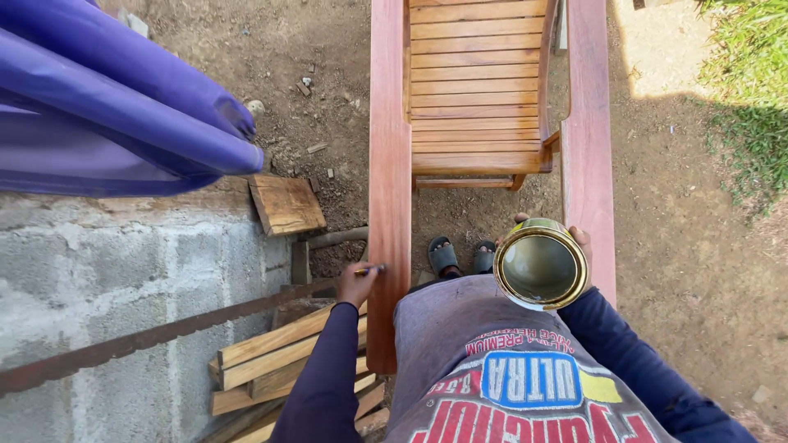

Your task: The person applies wood stain to a wooden slatted chair with a brush, holding a stain can in the other hand. They brush the armrests, frame, and seat slats, moving around the chair to coat different surfaces.

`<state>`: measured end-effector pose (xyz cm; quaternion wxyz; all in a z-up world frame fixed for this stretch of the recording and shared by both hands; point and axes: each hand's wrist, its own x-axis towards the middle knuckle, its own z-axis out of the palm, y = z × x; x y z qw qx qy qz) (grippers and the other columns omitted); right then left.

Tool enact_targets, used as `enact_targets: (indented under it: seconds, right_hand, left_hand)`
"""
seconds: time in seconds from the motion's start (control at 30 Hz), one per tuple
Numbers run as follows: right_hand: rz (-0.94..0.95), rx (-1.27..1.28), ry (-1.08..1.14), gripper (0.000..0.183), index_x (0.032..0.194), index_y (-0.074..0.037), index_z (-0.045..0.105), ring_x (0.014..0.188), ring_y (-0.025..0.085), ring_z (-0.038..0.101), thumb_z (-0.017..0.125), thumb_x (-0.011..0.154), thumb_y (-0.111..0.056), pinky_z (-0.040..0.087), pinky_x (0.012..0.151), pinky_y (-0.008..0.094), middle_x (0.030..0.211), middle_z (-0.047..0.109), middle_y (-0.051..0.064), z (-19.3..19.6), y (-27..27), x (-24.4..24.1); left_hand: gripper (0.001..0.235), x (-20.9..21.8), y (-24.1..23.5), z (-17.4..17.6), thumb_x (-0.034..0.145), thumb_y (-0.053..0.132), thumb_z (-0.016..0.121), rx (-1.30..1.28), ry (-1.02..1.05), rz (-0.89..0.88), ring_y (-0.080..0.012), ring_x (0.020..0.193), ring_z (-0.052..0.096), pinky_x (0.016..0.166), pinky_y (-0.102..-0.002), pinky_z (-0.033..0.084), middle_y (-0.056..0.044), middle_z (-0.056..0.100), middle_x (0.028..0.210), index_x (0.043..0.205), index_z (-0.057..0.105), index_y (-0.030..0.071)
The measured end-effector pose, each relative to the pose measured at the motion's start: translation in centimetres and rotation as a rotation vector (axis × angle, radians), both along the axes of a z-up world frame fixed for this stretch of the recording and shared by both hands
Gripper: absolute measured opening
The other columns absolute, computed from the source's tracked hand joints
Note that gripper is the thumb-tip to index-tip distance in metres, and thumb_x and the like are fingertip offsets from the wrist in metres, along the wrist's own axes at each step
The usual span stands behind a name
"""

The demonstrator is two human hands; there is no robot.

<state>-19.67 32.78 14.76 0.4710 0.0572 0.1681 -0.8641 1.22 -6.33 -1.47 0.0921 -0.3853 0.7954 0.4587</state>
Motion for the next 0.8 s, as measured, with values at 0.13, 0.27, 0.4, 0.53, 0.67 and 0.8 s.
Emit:
enact_targets:
  seconds: [0.13, 0.27, 0.4, 0.53, 0.67, 0.8]
  right_hand:
    - [-0.034, 0.101, 0.041, 0.093, 0.156, -0.002, 0.036, 0.122, 0.046, 0.06, 0.056, 0.09, -0.066, 0.053, 0.098, 0.059, 0.136, 0.056, 0.035, 1.6, -1.6, 0.0]
    - [-0.012, -0.053, -0.052, 0.088, 0.161, 0.0, 0.036, 0.123, 0.04, 0.062, 0.055, 0.098, -0.058, 0.053, 0.103, 0.055, 0.138, 0.06, 0.026, 0.2, -2.0, -0.7]
    - [0.022, -0.005, -0.031, 0.087, 0.159, -0.001, 0.037, 0.119, 0.039, 0.063, 0.054, 0.096, -0.059, 0.053, 0.101, 0.055, 0.136, 0.061, 0.026, 1.2, -2.1, -0.6]
    - [-0.013, 0.034, -0.05, 0.088, 0.157, -0.002, 0.036, 0.12, 0.038, 0.064, 0.054, 0.093, -0.06, 0.053, 0.103, 0.054, 0.136, 0.061, 0.026, 1.3, -1.4, -0.2]
    - [-0.081, 0.016, -0.037, 0.089, 0.158, 0.0, 0.036, 0.122, 0.039, 0.063, 0.054, 0.094, -0.059, 0.052, 0.104, 0.055, 0.137, 0.06, 0.027, 1.2, -0.1, 1.1]
    - [-0.163, -0.054, -0.042, 0.089, 0.16, 0.001, 0.034, 0.123, 0.04, 0.062, 0.055, 0.096, -0.058, 0.051, 0.105, 0.056, 0.138, 0.059, 0.028, 0.4, 2.0, 1.3]
  left_hand:
    - [0.038, -0.6, -1.1, 1.2, 0.083, 0.035, 0.075, -0.077, -0.384, -0.278, -0.0324, 0.094, 0.075, 0.088, -0.041, 0.059, -0.021, 0.077, 0.101, 0.1, 0.077, 0.0]
    - [0.039, -3.5, -2.2, 0.5, 0.08, 0.036, 0.075, -0.044, -0.405, -0.293, -0.0307, 0.094, 0.075, 0.088, -0.043, 0.057, -0.017, 0.077, 0.102, 0.102, 0.075, 0.004]
    - [0.035, -7.3, -2.3, 0.7, 0.083, 0.035, 0.073, -0.079, -0.254, -0.142, -0.0291, 0.092, 0.075, 0.086, -0.043, 0.058, -0.015, 0.078, 0.099, 0.101, 0.076, 0.005]
    - [0.032, -11.3, -1.4, 1.8, 0.087, 0.034, 0.07, -0.07, -0.217, -0.037, -0.0279, 0.095, 0.076, 0.089, -0.041, 0.057, -0.014, 0.079, 0.104, 0.102, 0.075, 0.006]
    - [0.035, -11.6, 0.3, 0.9, 0.092, 0.035, 0.067, -0.348, 0.246, -0.091, -0.0361, 0.104, 0.069, 0.09, -0.044, 0.055, -0.018, 0.07, 0.118, 0.108, 0.074, 0.006]
    - [0.04, -9.9, 2.2, -1.6, 0.092, 0.039, 0.072, -0.504, 0.271, -0.18, -0.0411, 0.105, 0.066, 0.09, -0.047, 0.053, -0.022, 0.068, 0.118, 0.108, 0.072, 0.002]
